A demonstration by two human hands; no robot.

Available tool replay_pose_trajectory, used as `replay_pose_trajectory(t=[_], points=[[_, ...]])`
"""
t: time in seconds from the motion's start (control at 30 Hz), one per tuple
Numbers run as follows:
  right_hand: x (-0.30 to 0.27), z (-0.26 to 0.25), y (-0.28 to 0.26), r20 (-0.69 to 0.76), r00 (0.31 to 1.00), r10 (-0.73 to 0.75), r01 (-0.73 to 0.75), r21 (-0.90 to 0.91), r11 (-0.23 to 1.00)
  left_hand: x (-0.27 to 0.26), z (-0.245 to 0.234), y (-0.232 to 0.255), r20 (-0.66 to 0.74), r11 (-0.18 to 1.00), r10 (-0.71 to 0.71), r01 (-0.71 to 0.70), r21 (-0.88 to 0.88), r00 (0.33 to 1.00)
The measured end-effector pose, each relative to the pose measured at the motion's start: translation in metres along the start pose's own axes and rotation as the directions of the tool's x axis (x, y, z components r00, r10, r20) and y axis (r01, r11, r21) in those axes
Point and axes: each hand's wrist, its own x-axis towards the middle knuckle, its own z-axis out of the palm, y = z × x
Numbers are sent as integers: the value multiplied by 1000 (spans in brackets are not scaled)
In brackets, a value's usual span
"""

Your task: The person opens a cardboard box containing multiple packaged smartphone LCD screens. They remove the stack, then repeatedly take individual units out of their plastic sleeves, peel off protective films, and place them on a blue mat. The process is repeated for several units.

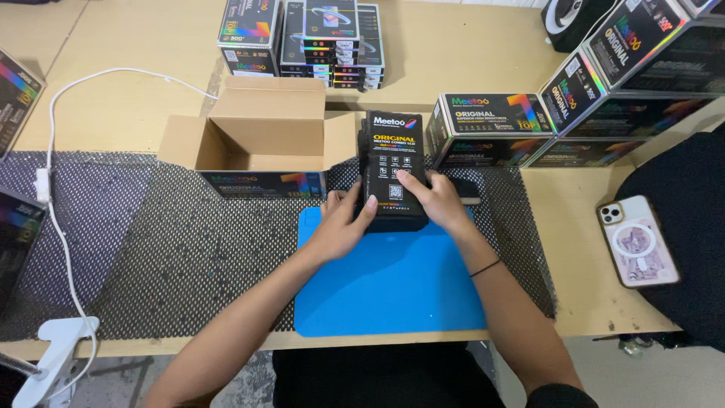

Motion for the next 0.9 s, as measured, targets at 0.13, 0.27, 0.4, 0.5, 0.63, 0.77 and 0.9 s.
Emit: replay_pose_trajectory(t=[0.13,0.27,0.4,0.5,0.63,0.77,0.9], points=[[-8,0,-15,-3,997,79,-78,44,996,1,4,-5,10,1000,1,-1,-19,1000],[-14,-4,-27,44,990,133,-135,27,991,-8,2,8,3,1000,14,-14,28,1000],[-14,-4,-25,51,991,125,-127,54,990,-7,0,9,-32,992,65,-61,113,997],[-3,-6,-5,16,998,56,-57,59,997,-3,2,-15,-201,852,435,-330,406,877],[10,-9,19,-5,1000,-2,2,29,1000,-2,3,-23,-278,734,644,-474,485,713],[28,-11,43,-89,984,-155,145,-109,984,-8,3,-18,-356,681,727,-556,476,587],[33,-13,56,-155,950,-269,252,-120,960,-13,0,-11,-362,594,805,-636,493,471]])
